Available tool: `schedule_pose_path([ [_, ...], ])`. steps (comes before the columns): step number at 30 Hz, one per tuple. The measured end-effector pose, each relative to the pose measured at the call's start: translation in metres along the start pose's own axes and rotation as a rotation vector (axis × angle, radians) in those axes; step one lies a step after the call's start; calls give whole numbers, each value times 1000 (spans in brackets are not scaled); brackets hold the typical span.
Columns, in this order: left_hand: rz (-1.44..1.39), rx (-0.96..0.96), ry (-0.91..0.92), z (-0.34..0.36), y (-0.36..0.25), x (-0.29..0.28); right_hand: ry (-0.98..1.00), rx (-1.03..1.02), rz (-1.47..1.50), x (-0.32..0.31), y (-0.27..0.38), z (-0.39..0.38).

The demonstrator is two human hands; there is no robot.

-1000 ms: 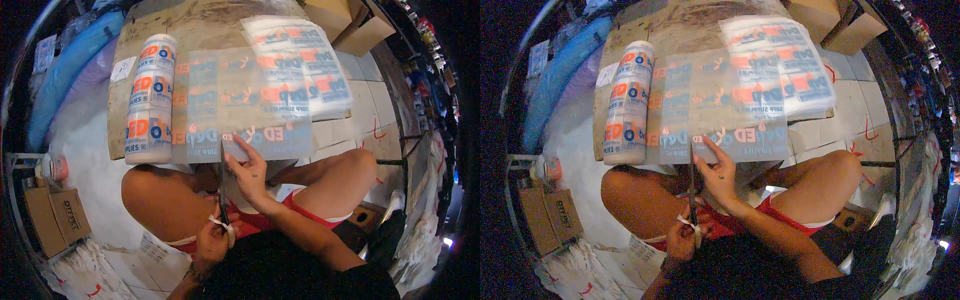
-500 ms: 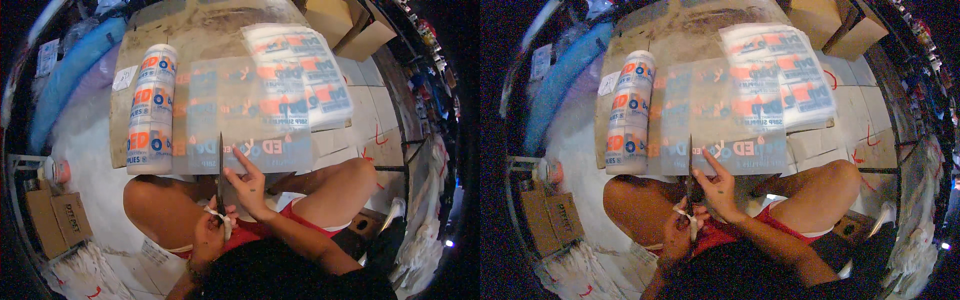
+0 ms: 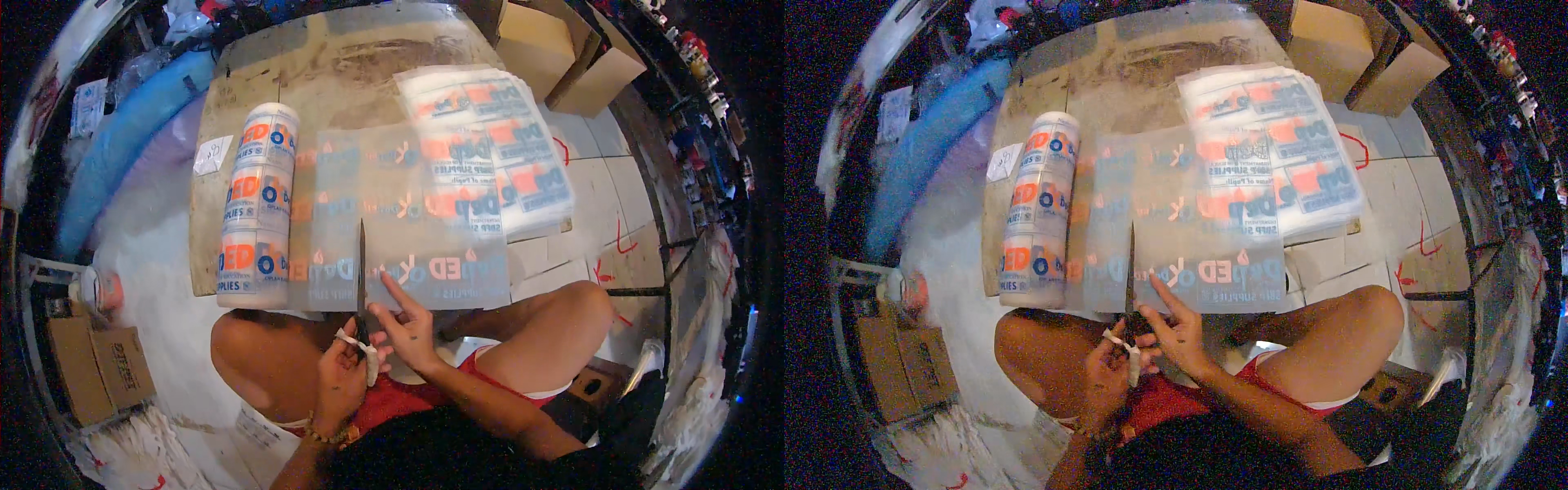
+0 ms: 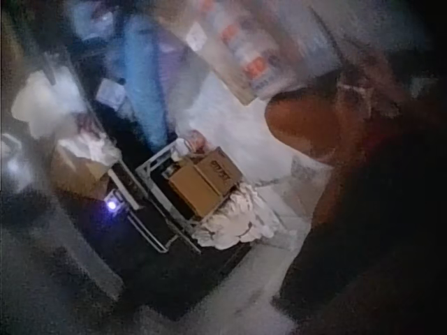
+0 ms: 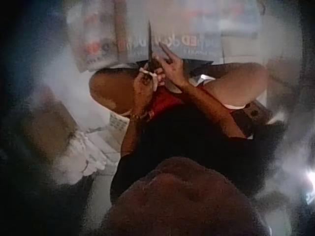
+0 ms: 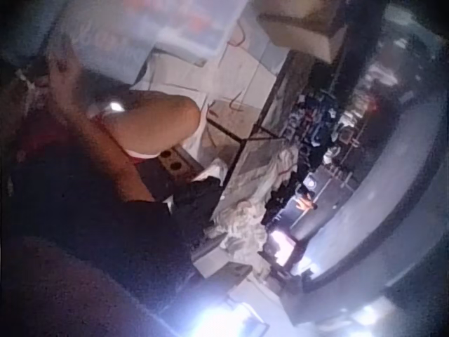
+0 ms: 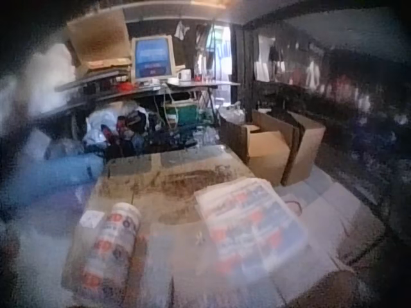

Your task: The person uses scissors to cut along the lines of a sheet of DTF heat transfer prints, separating individual designs.

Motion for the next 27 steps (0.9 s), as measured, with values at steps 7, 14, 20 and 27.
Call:
schedule_pose_path([
  [7, 50, 9, 7, 15, -6, 3, 78, -80, -27, -16, -26, 5],
  [14, 97, 104, -2, 32, -23, 10, 122, -162, -144, -23, -35, 9],
  [20, 137, 88, 35, 53, -33, 5, 107, -295, -243, -25, -40, 14],
  [27, 133, 171, 91, 82, -26, -7, 42, -364, -330, -24, -39, 16],
])
Point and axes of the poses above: each hand's wrist, its own z-axis towards the middle knuckle, its own x-axis out of the palm, y = z × x, the point moved 2 cm from there along z, towards the middle knuckle, and after that the axes turned 6 degrees about y, right-handed, at the moved point
